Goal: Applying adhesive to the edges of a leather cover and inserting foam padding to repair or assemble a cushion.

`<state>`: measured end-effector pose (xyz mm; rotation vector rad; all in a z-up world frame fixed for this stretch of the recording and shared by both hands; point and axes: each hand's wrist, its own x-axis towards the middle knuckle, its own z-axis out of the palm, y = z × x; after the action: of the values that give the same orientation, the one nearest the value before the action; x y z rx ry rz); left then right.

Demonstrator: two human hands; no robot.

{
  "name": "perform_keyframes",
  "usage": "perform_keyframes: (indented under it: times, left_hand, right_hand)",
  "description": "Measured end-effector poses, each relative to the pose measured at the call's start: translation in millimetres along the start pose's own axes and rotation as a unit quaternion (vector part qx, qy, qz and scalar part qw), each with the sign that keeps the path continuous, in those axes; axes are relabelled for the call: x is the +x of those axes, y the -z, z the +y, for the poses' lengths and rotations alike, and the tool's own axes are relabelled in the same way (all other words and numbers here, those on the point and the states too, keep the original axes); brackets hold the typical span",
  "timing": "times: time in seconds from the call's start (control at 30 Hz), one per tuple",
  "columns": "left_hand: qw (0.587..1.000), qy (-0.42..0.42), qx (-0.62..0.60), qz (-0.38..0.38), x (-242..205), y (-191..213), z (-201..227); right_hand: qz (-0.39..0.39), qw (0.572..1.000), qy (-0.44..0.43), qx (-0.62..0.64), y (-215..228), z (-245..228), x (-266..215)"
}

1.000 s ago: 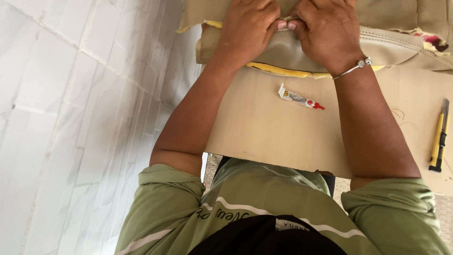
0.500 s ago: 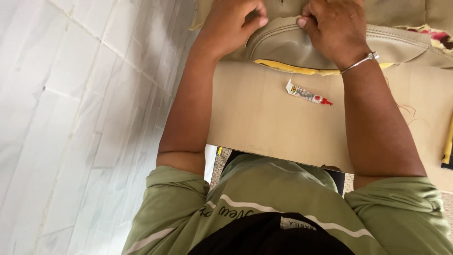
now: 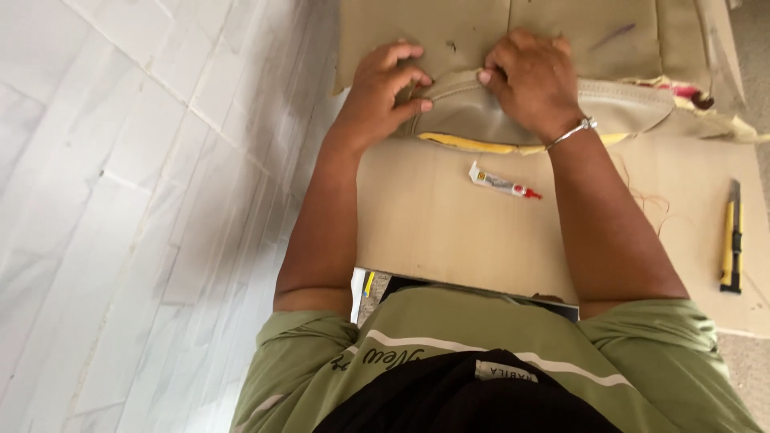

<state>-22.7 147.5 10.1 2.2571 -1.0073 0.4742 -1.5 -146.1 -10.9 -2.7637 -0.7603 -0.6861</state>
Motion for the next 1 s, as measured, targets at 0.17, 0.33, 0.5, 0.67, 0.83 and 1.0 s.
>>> perform_keyframes:
  times: [0.17, 0.33, 0.5, 0.67, 0.83, 1.0]
  left_hand:
    - [0.999, 0.012, 0.028, 0.044, 2.6, -6.5, 7.8]
    - [0.998, 0.025, 0.024, 0.043, -1.5, -10.0, 11.1]
    - [0.997, 0.021, 0.061, 0.045, 3.6, -11.8, 7.8]
    - [0.992, 0.019, 0.109, 0.053, 6.0, -19.5, 7.5]
    - [0.991, 0.036, 0.097, 0.082, 7.7, -23.6, 10.6]
    - [0.984, 0.020, 0.127, 0.120, 9.9, -27.9, 10.9]
  right_hand:
    - [0.028, 1.000, 0.009, 0.002, 3.7, -5.3, -3.5]
    - [0.007, 1.000, 0.010, -0.016, -2.8, -6.3, -9.7]
    - [0.133, 0.987, 0.066, -0.064, -5.9, -6.3, -11.4]
    - [0.121, 0.987, 0.058, -0.086, -0.2, -10.9, -12.1]
    - [0.133, 0.985, 0.064, -0.083, 5.7, -15.5, -10.6]
    - [0.133, 0.986, 0.054, -0.083, 5.0, -16.5, -9.6]
